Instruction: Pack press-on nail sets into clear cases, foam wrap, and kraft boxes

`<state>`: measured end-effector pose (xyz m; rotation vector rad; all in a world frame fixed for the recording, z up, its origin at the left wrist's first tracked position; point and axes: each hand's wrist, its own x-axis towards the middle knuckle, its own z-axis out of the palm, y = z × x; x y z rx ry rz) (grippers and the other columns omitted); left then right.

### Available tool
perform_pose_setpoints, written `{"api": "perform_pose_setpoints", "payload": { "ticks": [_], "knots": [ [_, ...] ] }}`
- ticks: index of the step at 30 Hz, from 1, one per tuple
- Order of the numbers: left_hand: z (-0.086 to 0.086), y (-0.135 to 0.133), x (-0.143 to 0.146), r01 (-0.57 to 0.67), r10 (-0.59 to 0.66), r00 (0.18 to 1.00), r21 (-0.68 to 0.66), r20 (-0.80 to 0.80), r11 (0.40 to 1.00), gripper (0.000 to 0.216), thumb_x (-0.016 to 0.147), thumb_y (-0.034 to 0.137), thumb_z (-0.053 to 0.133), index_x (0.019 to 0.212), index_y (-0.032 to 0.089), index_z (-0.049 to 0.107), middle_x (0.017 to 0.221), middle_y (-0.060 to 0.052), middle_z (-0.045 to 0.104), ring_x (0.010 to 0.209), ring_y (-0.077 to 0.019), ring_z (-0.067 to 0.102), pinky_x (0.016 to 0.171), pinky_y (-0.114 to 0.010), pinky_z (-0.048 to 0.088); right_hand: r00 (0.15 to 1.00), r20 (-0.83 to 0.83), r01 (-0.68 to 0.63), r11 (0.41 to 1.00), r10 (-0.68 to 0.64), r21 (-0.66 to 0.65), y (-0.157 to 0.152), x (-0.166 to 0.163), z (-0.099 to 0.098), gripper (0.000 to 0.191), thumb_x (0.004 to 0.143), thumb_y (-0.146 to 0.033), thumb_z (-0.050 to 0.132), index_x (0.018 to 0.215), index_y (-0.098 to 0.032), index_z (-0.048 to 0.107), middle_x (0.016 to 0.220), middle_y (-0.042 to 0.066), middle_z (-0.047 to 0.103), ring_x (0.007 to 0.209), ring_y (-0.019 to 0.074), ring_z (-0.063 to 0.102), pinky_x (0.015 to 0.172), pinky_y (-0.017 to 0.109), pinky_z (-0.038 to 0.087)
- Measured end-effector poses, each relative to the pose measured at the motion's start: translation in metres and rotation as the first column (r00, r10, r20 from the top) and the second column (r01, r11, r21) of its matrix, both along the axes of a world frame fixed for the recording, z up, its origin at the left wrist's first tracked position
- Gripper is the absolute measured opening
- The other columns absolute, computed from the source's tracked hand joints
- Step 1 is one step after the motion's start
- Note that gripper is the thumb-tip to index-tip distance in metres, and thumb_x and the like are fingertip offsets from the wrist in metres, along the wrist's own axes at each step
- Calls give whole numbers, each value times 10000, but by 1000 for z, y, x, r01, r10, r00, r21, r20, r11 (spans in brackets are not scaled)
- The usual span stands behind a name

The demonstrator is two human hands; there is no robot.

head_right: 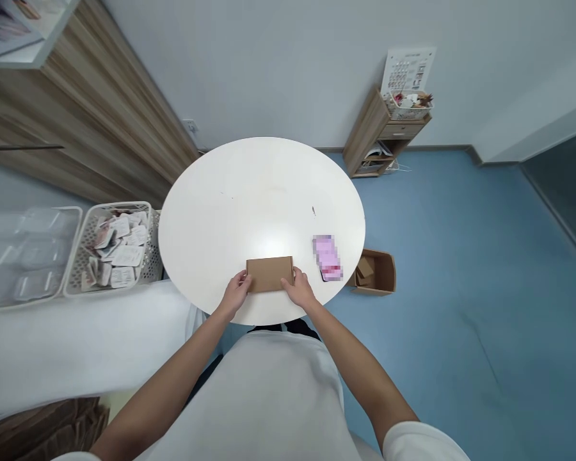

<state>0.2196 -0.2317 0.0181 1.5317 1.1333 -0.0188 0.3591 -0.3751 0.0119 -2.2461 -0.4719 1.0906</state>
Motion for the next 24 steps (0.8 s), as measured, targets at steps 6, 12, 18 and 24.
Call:
{"api": "perform_pose_setpoints", "payload": {
  "ticks": [6, 12, 18, 24],
  "knots": [
    [7, -3, 5, -18, 18, 1000, 9, 3, 1000, 470, 818, 428, 389, 1193, 147, 427, 1119, -120, 547, 980, -204, 545, 773, -287, 455, 994, -37, 100, 995, -99, 28, -9, -16, 5, 747, 674, -487, 551, 1306, -196, 279, 1174, 120, 443, 1048, 213, 473, 869, 337, 385],
    [18, -5, 9, -18, 17, 999, 36, 36, 999, 450, 812, 461, 371, 1133, 164, 481, 1049, -108, 575, 918, -211, 566, 705, -287, 470, 986, -88, 154, 975, -142, 158, -16, -21, 16, 689, 682, -430, 564, 1282, -220, 299, 1143, 95, 478, 962, 188, 522, 812, 321, 427],
    [34, -22, 32, -85, 52, 989, 243, 137, 966, 458, 825, 486, 328, 1139, 188, 477, 1123, -102, 504, 971, -188, 525, 767, -285, 458, 983, -57, 186, 949, -177, 254, -42, -6, 34, 611, 727, -465, 494, 1258, -250, 281, 1072, 57, 510, 691, 135, 570, 682, 313, 462],
    [73, -69, 112, 165, -205, 971, 272, 125, 948, 470, 834, 495, 323, 1197, 213, 417, 1165, -90, 471, 1033, -190, 480, 808, -284, 431, 927, 6, 349, 869, -375, 349, -119, 45, 49, 515, 759, -465, 450, 1200, -223, 338, 1003, 57, 544, 677, 141, 556, 646, 299, 463]
  ]
}}
